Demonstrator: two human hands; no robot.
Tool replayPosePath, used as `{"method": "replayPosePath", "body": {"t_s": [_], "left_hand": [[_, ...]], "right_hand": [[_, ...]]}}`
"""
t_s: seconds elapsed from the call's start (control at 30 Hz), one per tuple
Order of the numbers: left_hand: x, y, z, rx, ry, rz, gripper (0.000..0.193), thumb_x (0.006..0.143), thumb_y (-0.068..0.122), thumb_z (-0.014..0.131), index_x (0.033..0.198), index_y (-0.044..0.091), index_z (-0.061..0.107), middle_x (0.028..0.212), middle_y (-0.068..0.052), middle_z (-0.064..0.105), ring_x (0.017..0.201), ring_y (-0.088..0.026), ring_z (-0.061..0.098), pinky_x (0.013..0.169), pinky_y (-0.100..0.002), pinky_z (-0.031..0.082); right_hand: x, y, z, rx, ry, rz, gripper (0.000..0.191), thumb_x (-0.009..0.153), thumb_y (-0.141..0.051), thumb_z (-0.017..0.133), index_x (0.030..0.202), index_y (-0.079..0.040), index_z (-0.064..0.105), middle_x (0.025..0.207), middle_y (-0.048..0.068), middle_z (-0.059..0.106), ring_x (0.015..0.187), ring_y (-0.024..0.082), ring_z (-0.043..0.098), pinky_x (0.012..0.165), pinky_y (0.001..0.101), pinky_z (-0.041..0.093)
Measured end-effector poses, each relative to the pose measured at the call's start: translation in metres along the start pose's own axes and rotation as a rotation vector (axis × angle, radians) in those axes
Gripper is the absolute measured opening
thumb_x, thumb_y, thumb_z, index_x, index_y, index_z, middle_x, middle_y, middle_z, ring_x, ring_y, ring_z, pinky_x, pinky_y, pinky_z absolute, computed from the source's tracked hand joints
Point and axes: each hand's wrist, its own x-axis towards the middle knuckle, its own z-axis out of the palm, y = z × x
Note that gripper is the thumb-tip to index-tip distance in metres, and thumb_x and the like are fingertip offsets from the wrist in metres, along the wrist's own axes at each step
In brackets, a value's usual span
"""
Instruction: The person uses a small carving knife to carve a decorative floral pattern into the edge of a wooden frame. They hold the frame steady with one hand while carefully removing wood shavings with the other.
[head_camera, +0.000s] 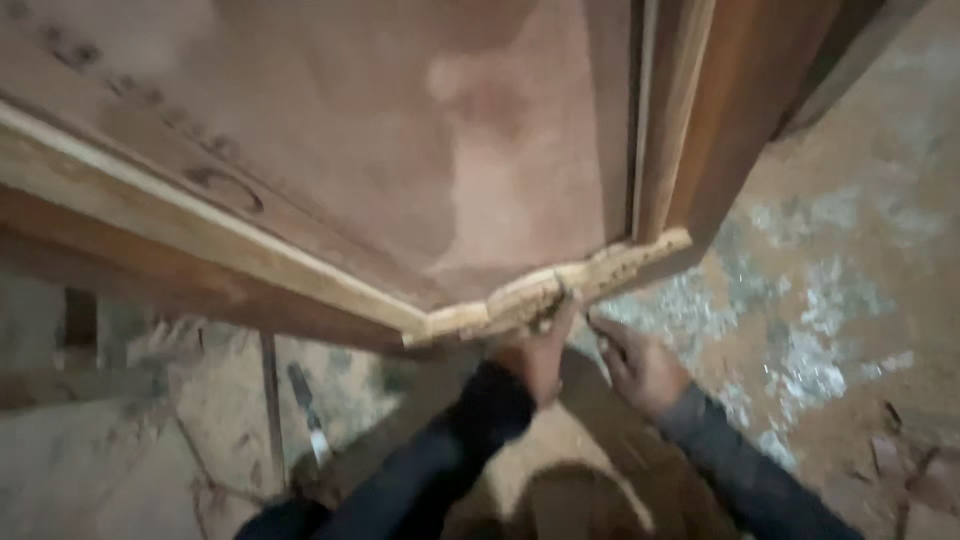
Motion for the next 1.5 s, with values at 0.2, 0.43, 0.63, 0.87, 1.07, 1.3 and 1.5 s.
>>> {"method": "replayPosePath", "body": {"t_s": [0.2, 0.43, 0.63, 0.87, 1.07, 1.3, 1.5], "left_hand": [[0.000, 0.004, -0.009, 0.323, 0.701, 0.281, 0.148, 0.045, 0.047, 0.088, 0.165, 0.012, 0.008, 0.104, -0.034, 0.073, 0.093, -0.045, 0.072, 0.077, -0.047, 0.057], [0.000, 0.008, -0.025, -0.024, -0.035, -0.049, 0.115, 0.075, 0.019, 0.075, 0.167, 0.020, 0.005, 0.112, -0.030, 0.072, 0.108, -0.048, 0.069, 0.095, -0.055, 0.053], [-0.003, 0.016, -0.039, -0.023, -0.116, -0.049, 0.120, 0.077, 0.021, 0.080, 0.167, 0.020, 0.000, 0.112, -0.029, 0.070, 0.108, -0.047, 0.066, 0.098, -0.052, 0.051], [-0.006, 0.018, -0.032, 0.062, 0.071, 0.059, 0.131, 0.065, 0.028, 0.088, 0.160, 0.012, -0.001, 0.102, -0.030, 0.071, 0.100, -0.048, 0.069, 0.099, -0.059, 0.047], [0.000, 0.010, -0.019, 0.015, -0.185, -0.123, 0.119, 0.082, 0.031, 0.079, 0.170, 0.020, 0.000, 0.105, -0.028, 0.073, 0.095, -0.045, 0.071, 0.087, -0.051, 0.055], [-0.003, -0.002, -0.005, -0.047, 0.044, 0.031, 0.123, 0.073, 0.019, 0.081, 0.168, 0.020, 0.004, 0.118, -0.027, 0.070, 0.095, -0.046, 0.069, 0.082, -0.052, 0.056], [-0.001, -0.008, 0.000, 0.095, 0.588, 0.313, 0.155, 0.042, 0.036, 0.091, 0.164, 0.008, 0.001, 0.119, -0.035, 0.067, 0.097, -0.047, 0.069, 0.081, -0.052, 0.054]], "right_hand": [[0.003, 0.011, 0.000, 0.004, 0.014, -0.059, 0.041, 0.096, -0.015, 0.058, 0.135, -0.001, 0.063, 0.127, 0.024, 0.070, 0.117, 0.035, 0.070, 0.097, 0.0388, 0.053], [0.006, 0.008, -0.003, -0.140, -0.058, 0.085, 0.045, 0.093, -0.018, 0.060, 0.136, -0.007, 0.064, 0.126, 0.020, 0.071, 0.112, 0.036, 0.071, 0.093, 0.0394, 0.056], [0.005, 0.009, -0.004, -0.094, -0.025, -0.048, 0.042, 0.096, -0.018, 0.056, 0.135, -0.003, 0.063, 0.129, 0.023, 0.069, 0.115, 0.036, 0.070, 0.095, 0.0395, 0.054], [0.005, 0.002, -0.004, -0.033, -0.012, -0.050, 0.042, 0.096, -0.018, 0.060, 0.135, -0.003, 0.062, 0.125, 0.023, 0.071, 0.113, 0.033, 0.072, 0.095, 0.0376, 0.056], [0.007, -0.008, -0.004, -0.051, -0.012, 0.011, 0.041, 0.098, -0.017, 0.060, 0.137, -0.005, 0.062, 0.123, 0.022, 0.072, 0.111, 0.035, 0.073, 0.091, 0.0383, 0.057], [0.006, -0.009, -0.005, -0.157, -0.063, 0.106, 0.045, 0.096, -0.020, 0.059, 0.139, -0.010, 0.061, 0.119, 0.022, 0.072, 0.105, 0.039, 0.072, 0.086, 0.0421, 0.057], [0.011, -0.019, -0.011, -0.097, -0.050, -0.060, 0.043, 0.094, -0.019, 0.060, 0.135, -0.007, 0.062, 0.118, 0.025, 0.072, 0.103, 0.039, 0.072, 0.084, 0.0436, 0.058]]}}
